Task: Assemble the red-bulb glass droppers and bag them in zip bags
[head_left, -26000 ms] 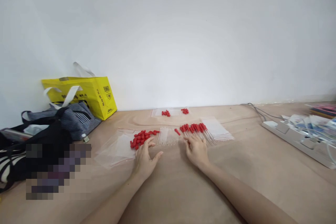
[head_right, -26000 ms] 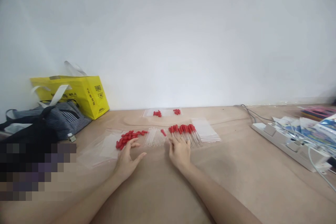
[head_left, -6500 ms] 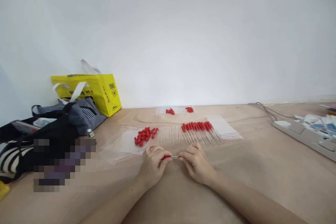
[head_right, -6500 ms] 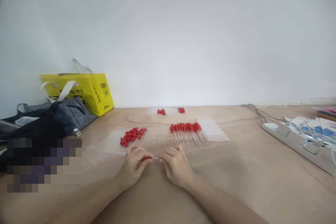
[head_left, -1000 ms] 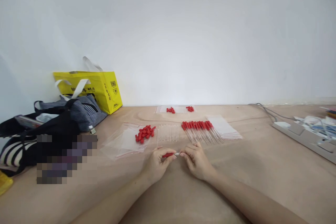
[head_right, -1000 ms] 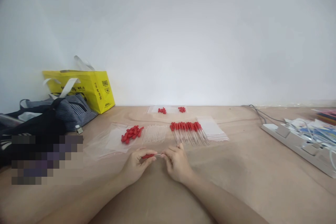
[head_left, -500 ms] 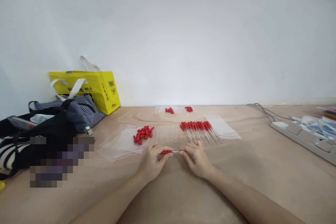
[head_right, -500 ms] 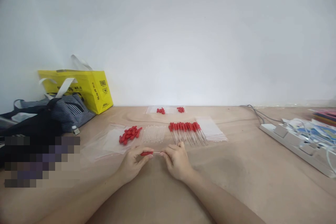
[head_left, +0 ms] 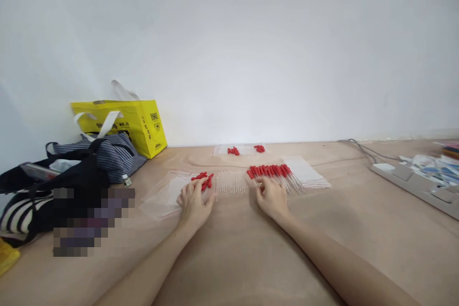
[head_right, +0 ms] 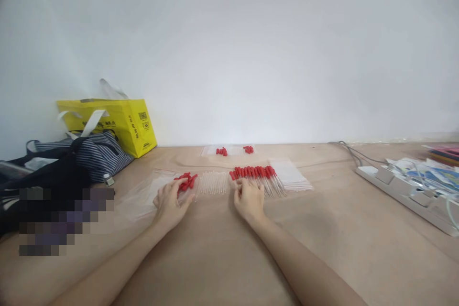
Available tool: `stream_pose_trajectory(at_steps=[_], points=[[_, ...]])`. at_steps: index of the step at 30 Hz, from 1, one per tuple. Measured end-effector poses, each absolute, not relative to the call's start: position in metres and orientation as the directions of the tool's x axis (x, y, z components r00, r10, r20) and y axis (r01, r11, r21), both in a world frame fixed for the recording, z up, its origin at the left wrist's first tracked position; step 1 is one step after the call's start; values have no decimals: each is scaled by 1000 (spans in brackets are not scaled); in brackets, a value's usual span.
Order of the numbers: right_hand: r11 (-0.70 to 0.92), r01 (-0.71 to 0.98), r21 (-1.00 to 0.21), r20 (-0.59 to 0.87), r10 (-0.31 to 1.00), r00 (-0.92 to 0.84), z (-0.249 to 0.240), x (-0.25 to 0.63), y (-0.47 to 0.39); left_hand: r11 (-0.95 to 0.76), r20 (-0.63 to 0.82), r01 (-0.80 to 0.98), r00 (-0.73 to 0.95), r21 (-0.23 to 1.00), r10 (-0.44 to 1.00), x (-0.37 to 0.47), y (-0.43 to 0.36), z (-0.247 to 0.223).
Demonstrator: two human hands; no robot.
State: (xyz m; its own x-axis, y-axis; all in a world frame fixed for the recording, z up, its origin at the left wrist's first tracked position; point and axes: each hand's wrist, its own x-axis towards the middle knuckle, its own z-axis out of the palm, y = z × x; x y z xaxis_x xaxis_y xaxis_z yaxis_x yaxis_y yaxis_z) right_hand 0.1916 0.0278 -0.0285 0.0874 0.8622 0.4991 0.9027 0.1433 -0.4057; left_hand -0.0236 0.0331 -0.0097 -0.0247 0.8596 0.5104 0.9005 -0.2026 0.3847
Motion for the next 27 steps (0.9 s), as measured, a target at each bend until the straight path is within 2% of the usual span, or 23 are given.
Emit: stream_pose_trajectory(at_steps=[4, 7, 11, 27], points=[[-10, 946, -324, 453, 876, 165, -28, 178, 47, -27, 492, 952, -133, 304, 860, -34, 41, -9], [-47, 961, -272, 437, 884, 167, -29, 175, 52, -32, 540, 979, -85, 203, 838, -39, 43, -10], [-38, 963, -267, 432, 889, 155, -28, 175, 51, -60, 575, 994, -4, 91, 818, -41, 45, -10], [-190, 942, -278, 175, 954, 244, -8, 150, 74, -136, 632, 989, 65, 64, 772, -35, 49, -14]])
